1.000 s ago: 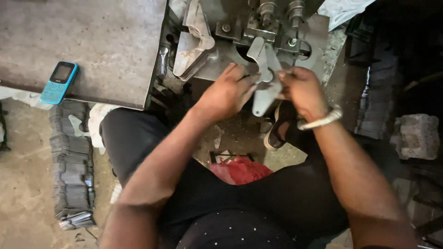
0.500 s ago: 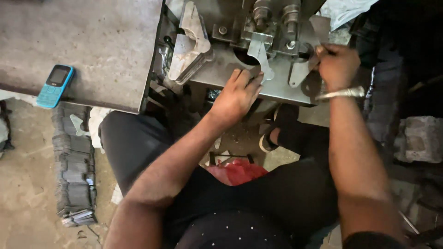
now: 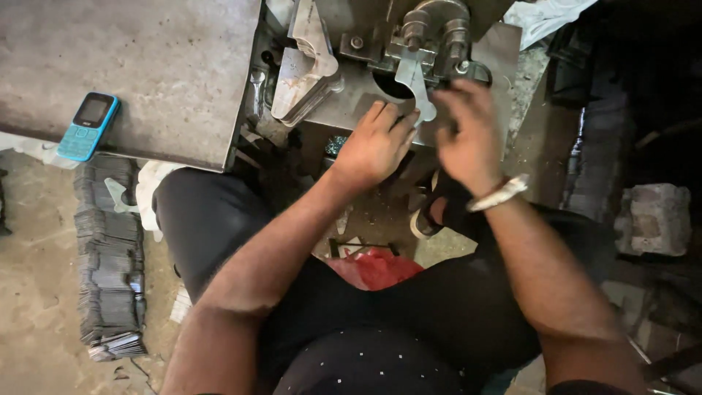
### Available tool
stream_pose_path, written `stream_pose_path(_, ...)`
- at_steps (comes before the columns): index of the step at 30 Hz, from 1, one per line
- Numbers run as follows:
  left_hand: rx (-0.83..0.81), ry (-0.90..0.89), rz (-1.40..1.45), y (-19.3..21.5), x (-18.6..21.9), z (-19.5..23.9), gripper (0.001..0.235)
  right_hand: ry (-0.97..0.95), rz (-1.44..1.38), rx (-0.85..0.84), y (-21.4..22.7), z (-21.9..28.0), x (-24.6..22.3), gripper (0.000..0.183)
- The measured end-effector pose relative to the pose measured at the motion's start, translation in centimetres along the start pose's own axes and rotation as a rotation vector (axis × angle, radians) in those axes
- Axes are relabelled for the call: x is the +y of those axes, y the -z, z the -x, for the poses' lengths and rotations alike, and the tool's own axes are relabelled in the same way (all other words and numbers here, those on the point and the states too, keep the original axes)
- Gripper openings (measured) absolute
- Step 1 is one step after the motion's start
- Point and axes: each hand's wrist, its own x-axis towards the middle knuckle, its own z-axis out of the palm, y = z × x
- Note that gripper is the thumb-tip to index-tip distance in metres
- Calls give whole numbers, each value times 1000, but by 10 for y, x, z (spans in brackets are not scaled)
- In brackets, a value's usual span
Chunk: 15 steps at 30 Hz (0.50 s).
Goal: The recorder is feeding metal plates into a stamping machine and collecting the processed pieces.
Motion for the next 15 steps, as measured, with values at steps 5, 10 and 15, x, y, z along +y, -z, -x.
stream_pose_path(5, 30, -7, -2, 13, 9, 1, 33, 98, 33, -71, -7, 6, -23, 61)
stream_pose_path(10, -39, 103, 35, 75, 39, -10, 37, 290, 87, -47, 22, 7, -48, 42)
stream_pose_path(15, 121, 333, 61, 108, -2, -5, 35, -295, -477, -260, -11, 9, -29, 22)
